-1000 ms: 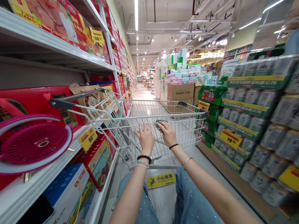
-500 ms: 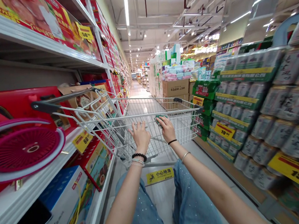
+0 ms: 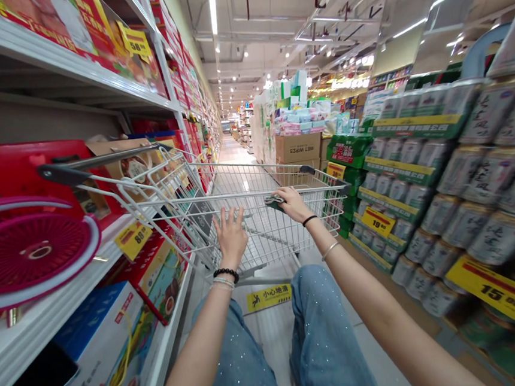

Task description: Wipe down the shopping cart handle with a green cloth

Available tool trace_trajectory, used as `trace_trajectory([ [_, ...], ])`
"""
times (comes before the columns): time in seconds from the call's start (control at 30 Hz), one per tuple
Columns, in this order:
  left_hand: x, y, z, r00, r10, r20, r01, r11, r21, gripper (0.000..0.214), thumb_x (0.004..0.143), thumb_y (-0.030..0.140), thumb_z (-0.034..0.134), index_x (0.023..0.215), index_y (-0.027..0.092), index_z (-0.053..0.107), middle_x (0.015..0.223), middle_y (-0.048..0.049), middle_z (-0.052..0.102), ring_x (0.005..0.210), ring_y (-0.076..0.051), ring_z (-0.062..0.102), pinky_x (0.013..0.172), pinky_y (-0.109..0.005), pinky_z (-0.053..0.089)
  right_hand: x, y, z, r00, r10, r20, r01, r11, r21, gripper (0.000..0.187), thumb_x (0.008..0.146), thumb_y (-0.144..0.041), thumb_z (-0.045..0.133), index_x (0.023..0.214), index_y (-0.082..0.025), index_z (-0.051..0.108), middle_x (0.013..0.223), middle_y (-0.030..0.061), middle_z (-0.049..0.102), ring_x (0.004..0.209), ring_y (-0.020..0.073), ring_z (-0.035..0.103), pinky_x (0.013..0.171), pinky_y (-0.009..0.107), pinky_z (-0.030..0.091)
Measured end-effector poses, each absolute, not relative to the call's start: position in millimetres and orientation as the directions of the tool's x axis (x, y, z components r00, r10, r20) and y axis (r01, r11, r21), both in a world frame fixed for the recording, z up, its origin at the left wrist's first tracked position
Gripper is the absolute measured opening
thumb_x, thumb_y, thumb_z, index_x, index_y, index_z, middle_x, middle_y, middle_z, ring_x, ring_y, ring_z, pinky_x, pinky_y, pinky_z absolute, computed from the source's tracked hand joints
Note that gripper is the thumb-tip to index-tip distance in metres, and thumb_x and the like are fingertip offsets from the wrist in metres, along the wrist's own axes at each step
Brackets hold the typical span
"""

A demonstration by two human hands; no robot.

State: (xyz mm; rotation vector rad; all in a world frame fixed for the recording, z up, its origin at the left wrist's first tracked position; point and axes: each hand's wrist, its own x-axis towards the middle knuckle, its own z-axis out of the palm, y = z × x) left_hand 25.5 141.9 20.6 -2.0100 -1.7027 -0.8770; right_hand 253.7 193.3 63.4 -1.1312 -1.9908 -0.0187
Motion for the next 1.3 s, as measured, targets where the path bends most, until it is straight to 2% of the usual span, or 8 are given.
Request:
trace_trajectory([
  [0.1, 19, 148, 14, 0.138, 0.757, 0.638, 0.966, -0.245, 0.082, 0.080, 0.073, 0.006, 0.049, 0.150, 0.023, 0.039, 0.161, -0.0056, 0.031, 0.152, -0.030, 0.014, 0.124, -0.056, 0.014, 250, 192, 61, -0.234, 0.703, 0.671, 0.737, 0.578, -0.349, 0.034, 0.082, -0.010, 0.049, 0.108, -0.023, 0.068, 0.115, 0.0076, 0.067, 0.116, 0.0244, 0.055, 0.114, 0.054, 0.026],
  [0.2, 15, 151, 13, 0.145, 0.765, 0.627, 0.967, -0.245, 0.075, 0.082, 0.072, 0.006, 0.050, 0.151, 0.024, 0.037, 0.163, -0.0041, 0.025, 0.153, -0.030, 0.012, 0.124, -0.056, 0.014, 246, 191, 59, -0.213, 0.690, 0.692, 0.741, 0.575, -0.346, 0.033, 0.084, -0.010, 0.048, 0.107, -0.024, 0.068, 0.114, 0.0065, 0.066, 0.115, 0.0240, 0.054, 0.115, 0.053, 0.025],
  [0.63, -6, 153, 20, 0.161, 0.784, 0.600, 0.967, -0.246, 0.062, 0.087, 0.072, 0.013, 0.054, 0.154, 0.027, 0.030, 0.165, -0.0010, 0.019, 0.153, -0.030, 0.009, 0.124, -0.054, 0.016, 230, 189, 59, -0.254, 0.688, 0.680, 0.750, 0.584, -0.311, 0.036, 0.085, -0.008, 0.047, 0.111, -0.024, 0.067, 0.119, 0.0073, 0.064, 0.117, 0.0236, 0.053, 0.115, 0.051, 0.027],
  [0.87, -12, 148, 25, 0.086, 0.788, 0.610, 0.975, -0.194, 0.113, 0.080, 0.074, 0.013, 0.054, 0.152, 0.024, 0.035, 0.163, -0.0045, 0.024, 0.152, -0.032, 0.013, 0.123, -0.055, 0.017, 211, 182, 59, -0.248, 0.693, 0.677, 0.737, 0.589, -0.333, 0.036, 0.087, -0.007, 0.046, 0.112, -0.023, 0.066, 0.121, 0.0082, 0.063, 0.119, 0.0248, 0.053, 0.117, 0.056, 0.023],
  [1.0, 1, 139, 19, -0.004, 0.729, 0.685, 0.972, -0.159, 0.175, 0.073, 0.077, 0.012, 0.052, 0.149, 0.020, 0.040, 0.162, -0.0080, 0.029, 0.151, -0.029, 0.021, 0.124, -0.049, 0.021, 204, 180, 56, -0.232, 0.661, 0.713, 0.728, 0.604, -0.323, 0.036, 0.087, -0.009, 0.046, 0.114, -0.024, 0.065, 0.121, 0.0078, 0.063, 0.121, 0.0255, 0.054, 0.117, 0.058, 0.022],
  [1.13, 17, 135, 16, 0.043, 0.698, 0.715, 0.974, -0.190, 0.127, 0.070, 0.079, 0.011, 0.049, 0.148, 0.019, 0.041, 0.160, -0.0088, 0.034, 0.149, -0.026, 0.027, 0.124, -0.049, 0.019, 201, 173, 46, -0.201, 0.613, 0.764, 0.722, 0.620, -0.307, 0.040, 0.087, -0.007, 0.045, 0.116, -0.024, 0.065, 0.127, 0.0088, 0.062, 0.126, 0.0259, 0.051, 0.118, 0.060, 0.023],
  [1.3, 34, 136, 15, 0.093, 0.724, 0.684, 0.974, -0.207, 0.087, 0.067, 0.081, 0.012, 0.047, 0.148, 0.018, 0.041, 0.155, -0.0063, 0.043, 0.150, -0.031, 0.022, 0.125, -0.053, 0.014, 189, 153, 24, -0.194, 0.459, 0.867, 0.748, 0.641, -0.172, 0.050, 0.091, -0.006, 0.037, 0.130, -0.025, 0.061, 0.142, 0.0068, 0.055, 0.136, 0.0220, 0.046, 0.120, 0.049, 0.031],
])
